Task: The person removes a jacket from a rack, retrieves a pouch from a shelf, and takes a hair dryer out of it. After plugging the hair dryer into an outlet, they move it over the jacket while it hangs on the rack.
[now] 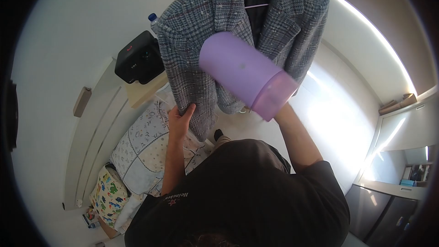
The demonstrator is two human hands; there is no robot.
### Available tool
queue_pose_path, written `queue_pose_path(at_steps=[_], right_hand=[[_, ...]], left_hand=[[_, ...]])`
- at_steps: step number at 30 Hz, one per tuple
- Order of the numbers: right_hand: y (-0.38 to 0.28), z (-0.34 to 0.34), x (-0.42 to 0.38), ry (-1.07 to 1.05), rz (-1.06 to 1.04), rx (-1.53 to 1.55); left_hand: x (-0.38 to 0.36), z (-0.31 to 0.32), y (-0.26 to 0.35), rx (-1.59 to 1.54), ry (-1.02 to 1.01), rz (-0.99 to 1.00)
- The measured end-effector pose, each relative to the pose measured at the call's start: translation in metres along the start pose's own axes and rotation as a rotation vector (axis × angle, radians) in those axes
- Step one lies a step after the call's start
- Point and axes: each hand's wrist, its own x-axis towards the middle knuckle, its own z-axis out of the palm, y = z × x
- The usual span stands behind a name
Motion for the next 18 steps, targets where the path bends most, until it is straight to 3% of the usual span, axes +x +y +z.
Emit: queue_pose_path(at_steps=[10, 13, 18], right_hand=[[-0.073, 0.038, -0.002, -0.502, 0.019, 0.44], [-0.09, 0.023, 0.012, -0.525, 0.128, 0.424], [-0.064, 0.019, 0.016, -0.445, 0.077, 0.316]], left_hand=[[-0.002, -0.005, -0.01, -0.025, -0.001, 0.021], [-0.003, -0.003, -0.007, -0.025, -0.001, 0.019], [-0.002, -0.005, -0.014, -0.009, 0.011, 0.003]])
